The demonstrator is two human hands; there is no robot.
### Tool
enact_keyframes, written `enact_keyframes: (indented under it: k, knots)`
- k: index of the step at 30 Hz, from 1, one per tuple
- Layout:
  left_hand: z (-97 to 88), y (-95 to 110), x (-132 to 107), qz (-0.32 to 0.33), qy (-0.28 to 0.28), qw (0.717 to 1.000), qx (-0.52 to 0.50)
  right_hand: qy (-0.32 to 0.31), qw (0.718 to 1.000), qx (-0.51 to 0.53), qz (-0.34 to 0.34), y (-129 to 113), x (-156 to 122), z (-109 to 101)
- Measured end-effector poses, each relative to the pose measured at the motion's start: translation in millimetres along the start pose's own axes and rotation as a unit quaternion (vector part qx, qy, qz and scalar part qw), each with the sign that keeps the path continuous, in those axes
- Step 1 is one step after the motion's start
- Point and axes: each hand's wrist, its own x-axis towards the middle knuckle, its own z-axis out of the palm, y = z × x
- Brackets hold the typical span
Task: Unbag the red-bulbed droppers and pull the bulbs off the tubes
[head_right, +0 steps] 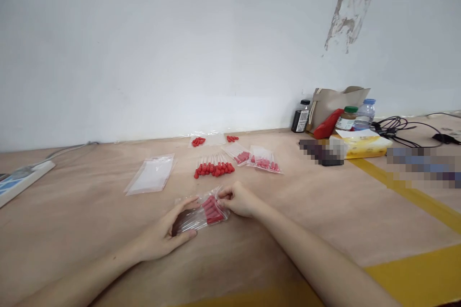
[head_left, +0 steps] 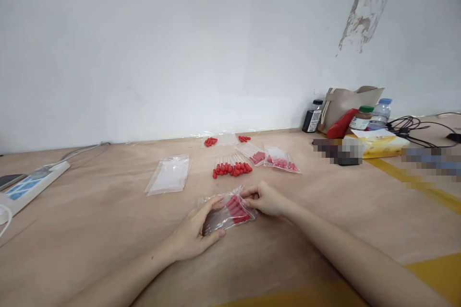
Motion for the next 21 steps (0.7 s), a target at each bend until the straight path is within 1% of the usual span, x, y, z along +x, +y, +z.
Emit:
enact_keyframes:
  k: [2,4,6,8,11,13,15,17,19,21]
  knots:
    - [0.4,1,3,0.004,-0.002,1.000,-0.014,-0.027,0.998,0.053,0.017,-1,-1,2]
    - [0.4,2,4,0.002,-0.006,1.000,-0.024,-0.046,0.994,0.093,0.020,-4,-3,4]
    - [0.6,1,4,-0.002,-0.005,0.999,-0.034,-0.042,0.993,0.113,0.014,-8,-5,4]
    - [1.1,0,4,-0.002,0.003,0.999,-0.044,-0.030,0.991,0.127,0.027,-10,-5,1]
    - [1.7,-2,4,0.004,0.018,0.998,-0.060,-0.026,0.986,0.143,0.085,-12,-4,-1]
    - [1.6,-1,4,0.005,0.018,0.998,-0.065,-0.008,0.983,0.144,0.112,-10,-1,0]
    - [1.2,0,5,0.003,0.013,0.998,-0.068,0.026,0.982,0.149,0.111,-5,2,5]
    - [0.7,1,6,0.001,0.011,0.997,-0.073,0.053,0.978,0.177,0.094,1,5,11]
    - [0.4,1,6,0.001,0.014,0.997,-0.080,0.064,0.974,0.205,0.077,4,7,15]
    - [0.2,1,6,0.001,0.016,0.996,-0.084,0.059,0.975,0.199,0.074,4,6,15]
